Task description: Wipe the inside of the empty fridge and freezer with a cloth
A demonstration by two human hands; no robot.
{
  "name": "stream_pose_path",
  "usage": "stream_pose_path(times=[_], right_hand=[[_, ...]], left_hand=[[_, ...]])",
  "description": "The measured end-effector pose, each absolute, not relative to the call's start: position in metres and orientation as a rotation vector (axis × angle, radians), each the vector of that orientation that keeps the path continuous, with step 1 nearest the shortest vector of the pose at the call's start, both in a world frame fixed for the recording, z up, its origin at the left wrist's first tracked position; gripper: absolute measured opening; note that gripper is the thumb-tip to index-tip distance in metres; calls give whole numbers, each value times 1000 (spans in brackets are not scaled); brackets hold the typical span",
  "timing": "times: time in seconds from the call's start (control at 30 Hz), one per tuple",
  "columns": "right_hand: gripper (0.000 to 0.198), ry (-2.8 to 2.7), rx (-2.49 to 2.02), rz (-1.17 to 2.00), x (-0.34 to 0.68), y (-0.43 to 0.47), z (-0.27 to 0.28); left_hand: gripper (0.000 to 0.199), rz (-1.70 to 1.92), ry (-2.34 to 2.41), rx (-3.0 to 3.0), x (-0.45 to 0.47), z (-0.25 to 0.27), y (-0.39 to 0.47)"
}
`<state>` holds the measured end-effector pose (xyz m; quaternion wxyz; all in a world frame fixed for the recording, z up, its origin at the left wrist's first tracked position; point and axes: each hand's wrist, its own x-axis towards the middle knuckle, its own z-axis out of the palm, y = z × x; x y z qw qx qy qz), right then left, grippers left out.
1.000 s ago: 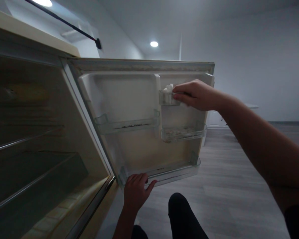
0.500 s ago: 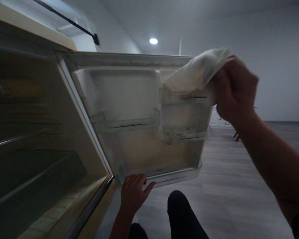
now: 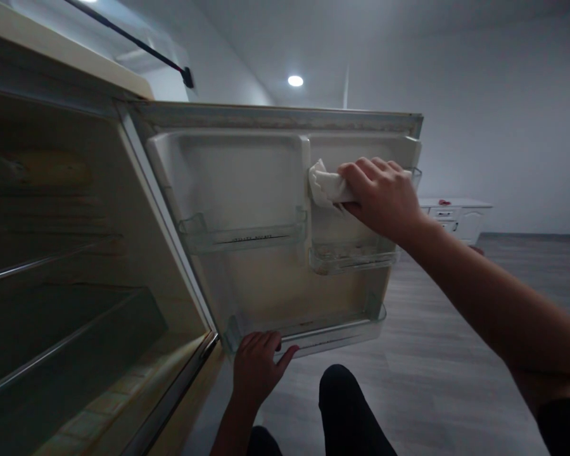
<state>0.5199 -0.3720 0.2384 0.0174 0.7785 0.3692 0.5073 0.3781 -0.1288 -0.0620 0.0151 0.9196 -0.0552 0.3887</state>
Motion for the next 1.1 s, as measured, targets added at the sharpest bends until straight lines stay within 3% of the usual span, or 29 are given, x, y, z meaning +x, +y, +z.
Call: stream_pose_path(times=[0.5,0.77,1.1], right_hand=[[42,904,2439,1710,526,-314,227],[28,1088,2261,1927,548,-339,221],[37,1001,2427,1766,595,-417,220]], left_hand=[[37,1294,-155,2888,392,-65,-133],[38,1258,-151,2917,391,-64,-132],[37,1283,-163,2923,397,-65,-135]])
